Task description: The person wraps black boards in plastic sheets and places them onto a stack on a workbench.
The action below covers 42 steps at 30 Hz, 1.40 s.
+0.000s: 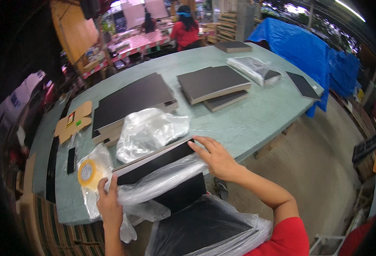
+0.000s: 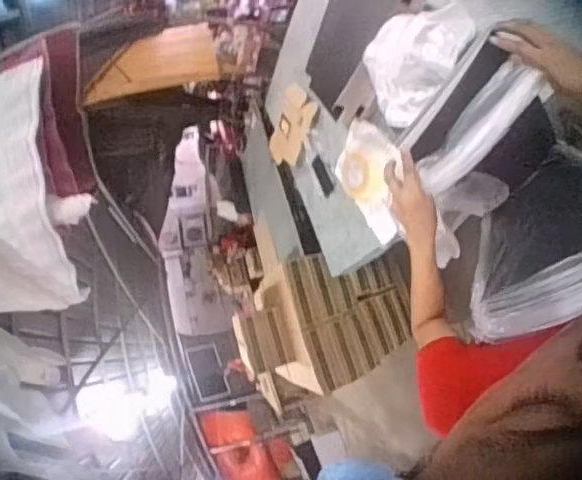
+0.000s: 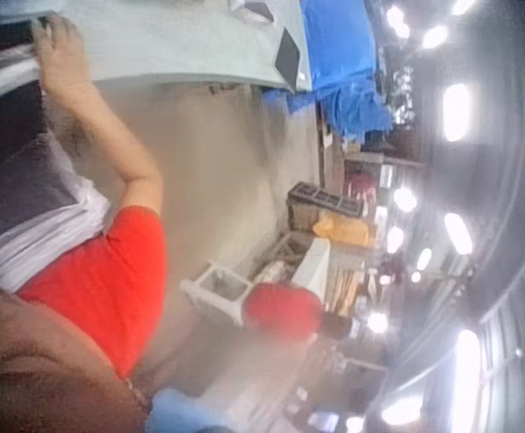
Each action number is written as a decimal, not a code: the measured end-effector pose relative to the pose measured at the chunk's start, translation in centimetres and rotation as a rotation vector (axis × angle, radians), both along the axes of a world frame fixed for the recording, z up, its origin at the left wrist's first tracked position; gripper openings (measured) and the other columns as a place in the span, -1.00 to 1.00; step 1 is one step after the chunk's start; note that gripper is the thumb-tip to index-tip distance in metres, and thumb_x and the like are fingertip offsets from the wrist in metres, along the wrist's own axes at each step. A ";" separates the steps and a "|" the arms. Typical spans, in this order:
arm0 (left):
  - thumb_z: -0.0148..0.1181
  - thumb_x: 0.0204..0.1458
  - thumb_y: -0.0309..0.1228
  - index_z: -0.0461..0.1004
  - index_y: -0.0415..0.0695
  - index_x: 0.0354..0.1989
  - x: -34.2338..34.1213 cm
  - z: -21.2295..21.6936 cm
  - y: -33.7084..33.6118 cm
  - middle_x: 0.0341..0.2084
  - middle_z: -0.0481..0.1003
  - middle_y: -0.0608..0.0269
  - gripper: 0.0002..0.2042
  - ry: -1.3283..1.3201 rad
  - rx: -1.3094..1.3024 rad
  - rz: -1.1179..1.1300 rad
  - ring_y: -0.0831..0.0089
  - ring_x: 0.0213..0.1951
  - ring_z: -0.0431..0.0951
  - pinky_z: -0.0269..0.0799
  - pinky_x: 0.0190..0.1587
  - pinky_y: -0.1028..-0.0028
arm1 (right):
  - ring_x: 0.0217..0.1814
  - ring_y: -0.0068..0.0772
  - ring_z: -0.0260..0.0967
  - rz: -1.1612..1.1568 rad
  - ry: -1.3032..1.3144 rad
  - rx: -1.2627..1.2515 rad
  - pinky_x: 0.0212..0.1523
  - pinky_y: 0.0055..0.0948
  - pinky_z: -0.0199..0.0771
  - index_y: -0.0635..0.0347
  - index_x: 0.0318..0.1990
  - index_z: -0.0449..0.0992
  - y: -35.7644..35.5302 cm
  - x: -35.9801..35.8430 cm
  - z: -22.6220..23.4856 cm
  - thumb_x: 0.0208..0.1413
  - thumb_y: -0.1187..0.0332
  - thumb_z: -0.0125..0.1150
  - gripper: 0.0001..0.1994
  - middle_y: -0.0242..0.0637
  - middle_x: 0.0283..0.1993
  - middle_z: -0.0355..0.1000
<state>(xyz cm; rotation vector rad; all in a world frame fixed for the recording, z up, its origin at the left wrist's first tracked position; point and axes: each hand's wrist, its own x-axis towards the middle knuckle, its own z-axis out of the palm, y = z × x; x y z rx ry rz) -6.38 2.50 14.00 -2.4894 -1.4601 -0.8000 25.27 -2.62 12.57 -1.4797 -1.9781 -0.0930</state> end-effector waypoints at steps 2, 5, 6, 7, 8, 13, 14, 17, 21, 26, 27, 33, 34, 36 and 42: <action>-0.06 -0.37 -0.72 0.35 -0.04 -0.07 0.4 -0.3 -0.4 -0.30 0.29 0.10 -0.46 -0.091 0.074 -0.090 0.18 -0.40 0.38 0.30 -0.41 0.36 | 0.06 -0.07 0.07 0.015 0.050 0.051 0.04 -0.27 0.11 0.18 0.00 0.22 0.3 0.8 -0.2 -0.40 0.69 -0.05 -0.39 -0.11 0.06 0.10; -0.08 -0.46 -0.74 0.39 -0.14 -0.14 -0.6 0.1 -1.6 -0.38 0.29 0.09 -0.46 -0.119 0.125 -0.172 0.16 -0.39 0.36 0.28 -0.40 0.36 | -0.08 -0.17 0.20 0.077 0.016 0.030 -0.13 -0.35 0.26 0.19 -0.08 0.30 -0.3 1.3 0.4 -0.38 0.68 0.00 -0.47 -0.15 -0.10 0.23; -0.09 -0.47 -0.74 0.39 -0.15 -0.14 -0.7 0.1 -1.9 -0.39 0.30 0.08 -0.46 -0.126 0.111 -0.178 0.15 -0.39 0.36 0.28 -0.39 0.36 | -0.11 -0.18 0.22 0.107 0.009 0.009 -0.16 -0.37 0.29 0.19 -0.09 0.31 -0.5 1.5 0.3 -0.39 0.68 0.01 -0.48 -0.16 -0.13 0.24; -0.09 -0.48 -0.75 0.39 -0.17 -0.15 -0.7 0.2 -2.2 -0.40 0.30 0.07 -0.46 -0.132 0.097 -0.183 0.14 -0.39 0.36 0.28 -0.38 0.36 | -0.15 -0.21 0.25 0.091 0.053 0.046 -0.21 -0.38 0.31 0.20 -0.11 0.34 -1.0 1.6 0.5 -0.40 0.68 0.03 -0.49 -0.17 -0.17 0.27; -0.09 -0.49 -0.75 0.39 -0.18 -0.15 -0.9 0.1 -2.5 -0.41 0.30 0.07 -0.46 -0.140 0.081 -0.184 0.14 -0.39 0.36 0.28 -0.37 0.36 | -0.15 -0.20 0.25 0.075 0.069 0.059 -0.20 -0.38 0.31 0.19 -0.11 0.34 -1.2 1.5 0.5 -0.40 0.68 0.02 -0.48 -0.17 -0.16 0.26; -0.11 -0.55 -0.77 0.33 -0.16 -0.06 -2.2 -1.9 -2.5 -0.37 0.29 0.08 -0.35 -0.183 0.114 -0.165 0.21 -0.44 0.38 0.31 -0.44 0.40 | -0.13 -0.19 0.24 0.146 0.023 0.168 -0.17 -0.40 0.30 0.16 -0.07 0.32 -0.2 0.7 -0.4 -0.41 0.71 0.00 -0.44 -0.13 -0.11 0.24; -0.10 -0.55 -0.77 0.32 -0.15 -0.05 -1.9 -1.8 -2.7 -0.36 0.29 0.08 -0.35 -0.174 0.105 -0.168 0.22 -0.45 0.38 0.32 -0.45 0.41 | -0.10 -0.17 0.21 0.131 0.031 0.109 -0.15 -0.39 0.29 0.16 -0.09 0.32 -0.3 0.4 -0.9 -0.38 0.68 0.00 -0.48 -0.11 -0.10 0.23; -0.08 -0.53 -0.75 0.33 -0.16 -0.06 -1.1 -1.6 -2.7 -0.39 0.30 0.11 -0.37 -0.194 0.138 -0.218 0.27 -0.48 0.38 0.30 -0.48 0.46 | -0.06 -0.13 0.18 0.078 0.133 -0.003 -0.10 -0.37 0.27 0.17 -0.13 0.34 -1.9 0.8 -1.9 -0.34 0.64 -0.01 -0.54 -0.07 -0.09 0.22; -0.06 -0.52 -0.73 0.42 -0.20 -0.19 -2.1 -1.4 -2.8 -0.47 0.34 0.15 -0.48 -0.235 0.167 -0.255 0.31 -0.50 0.39 0.28 -0.46 0.52 | -0.11 -0.16 0.22 0.099 0.230 0.055 -0.13 -0.38 0.28 0.16 -0.16 0.37 -1.9 0.9 -1.1 -0.42 0.68 0.02 -0.51 -0.13 -0.15 0.27; 0.14 -0.46 -0.65 0.48 -0.25 -0.51 -3.2 1.2 -1.5 -0.65 0.42 0.25 -0.79 -0.668 -0.419 -0.231 0.53 -0.51 0.40 0.29 -0.42 0.57 | -0.39 -0.51 0.35 0.306 0.972 -0.560 -0.36 -0.58 0.35 0.31 -0.34 0.44 -1.6 2.9 1.8 -0.30 0.68 0.15 -0.74 -0.26 -0.38 0.40; 0.18 -0.49 -0.61 0.48 -0.26 -0.52 -3.6 1.9 -1.5 -0.66 0.42 0.28 -0.78 -0.764 -0.736 -0.269 0.55 -0.54 0.39 0.29 -0.47 0.60 | -0.44 -0.58 0.34 0.410 1.028 -0.767 -0.38 -0.64 0.34 0.35 -0.36 0.43 -1.8 4.2 1.4 -0.27 0.56 0.24 -0.78 -0.28 -0.42 0.42; 0.23 -0.40 -0.45 0.41 -0.25 -0.30 -8.9 -14.7 -3.2 -0.51 0.40 0.33 -0.63 -0.815 -1.923 -0.229 0.59 -0.65 0.32 0.21 -0.63 0.69 | -0.40 -0.66 0.30 0.635 1.647 -1.338 -0.43 -0.66 0.31 0.26 -0.30 0.37 -7.7 4.2 -11.5 -0.25 0.54 0.13 -0.75 -0.39 -0.40 0.38; 0.22 -0.37 -0.43 0.38 -0.24 -0.23 -10.6 -21.0 -3.0 -0.48 0.39 0.33 -0.60 -0.946 -2.201 -0.120 0.58 -0.61 0.33 0.23 -0.58 0.67 | -0.40 -0.67 0.30 0.547 1.737 -1.439 -0.44 -0.67 0.31 0.24 -0.31 0.37 -7.8 4.0 -15.0 -0.26 0.55 0.08 -0.76 -0.40 -0.42 0.37; 0.22 -0.33 -0.41 0.34 -0.25 -0.18 -7.4 -23.7 -3.5 -0.46 0.40 0.31 -0.56 -1.009 -1.898 0.153 0.54 -0.54 0.36 0.26 -0.48 0.60 | -0.25 -0.39 0.37 0.008 1.239 -1.417 -0.29 -0.49 0.35 0.40 -0.18 0.30 -7.4 3.4 -22.3 -0.25 0.46 -0.01 -0.63 -0.08 -0.21 0.37; 0.21 -0.23 -0.24 0.35 -0.31 -0.24 -5.4 -30.2 -3.8 -0.41 0.43 0.16 -0.56 -0.753 -1.269 -0.015 0.43 -0.44 0.41 0.30 -0.31 0.47 | -0.13 -0.04 0.31 -0.598 0.698 -1.083 -0.14 -0.27 0.28 0.42 -0.22 0.36 -3.0 -2.2 -28.9 -0.23 0.28 -0.03 -0.59 0.13 -0.16 0.30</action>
